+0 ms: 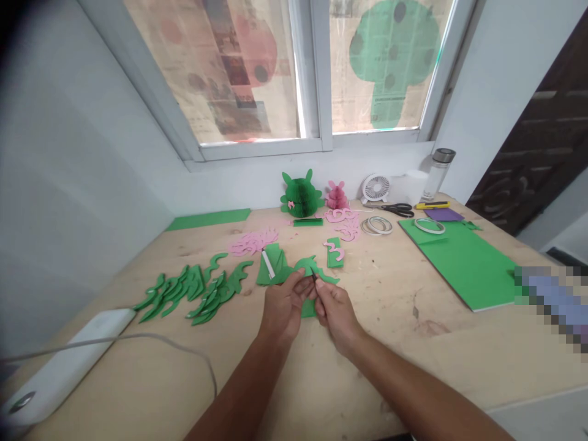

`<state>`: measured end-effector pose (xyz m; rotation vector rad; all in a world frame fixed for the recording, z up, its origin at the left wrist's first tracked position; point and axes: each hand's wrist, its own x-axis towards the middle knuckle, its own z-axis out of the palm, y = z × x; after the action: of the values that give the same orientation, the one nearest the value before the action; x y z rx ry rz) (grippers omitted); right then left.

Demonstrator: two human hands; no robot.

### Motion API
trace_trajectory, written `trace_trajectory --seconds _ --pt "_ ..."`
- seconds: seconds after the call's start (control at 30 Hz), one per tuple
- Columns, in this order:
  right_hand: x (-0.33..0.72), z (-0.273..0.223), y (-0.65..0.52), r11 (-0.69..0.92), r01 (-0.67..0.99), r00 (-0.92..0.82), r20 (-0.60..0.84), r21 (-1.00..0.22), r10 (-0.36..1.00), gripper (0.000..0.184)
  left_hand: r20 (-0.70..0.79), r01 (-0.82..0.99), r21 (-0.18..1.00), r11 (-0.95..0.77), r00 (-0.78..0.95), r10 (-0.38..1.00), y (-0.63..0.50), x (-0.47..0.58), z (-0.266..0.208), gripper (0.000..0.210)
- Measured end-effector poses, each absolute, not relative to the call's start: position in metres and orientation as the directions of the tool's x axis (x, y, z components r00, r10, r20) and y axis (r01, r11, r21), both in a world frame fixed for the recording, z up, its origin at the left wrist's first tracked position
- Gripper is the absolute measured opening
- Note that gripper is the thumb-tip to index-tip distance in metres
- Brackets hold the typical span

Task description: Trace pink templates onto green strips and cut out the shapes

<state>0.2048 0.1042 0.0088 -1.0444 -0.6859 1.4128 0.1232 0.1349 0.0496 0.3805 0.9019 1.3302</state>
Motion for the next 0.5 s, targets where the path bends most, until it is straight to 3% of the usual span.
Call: trace_trajectory --seconds 0.5 --pt "0.2058 0.01 0.1037 -0.137 -0.432 0.093 -0.195 -0.891 0.976 0.049 -0.309 -0.572 0.777 0.263 0.019 0.951 0.1421 0.1146 0.0469 0.018"
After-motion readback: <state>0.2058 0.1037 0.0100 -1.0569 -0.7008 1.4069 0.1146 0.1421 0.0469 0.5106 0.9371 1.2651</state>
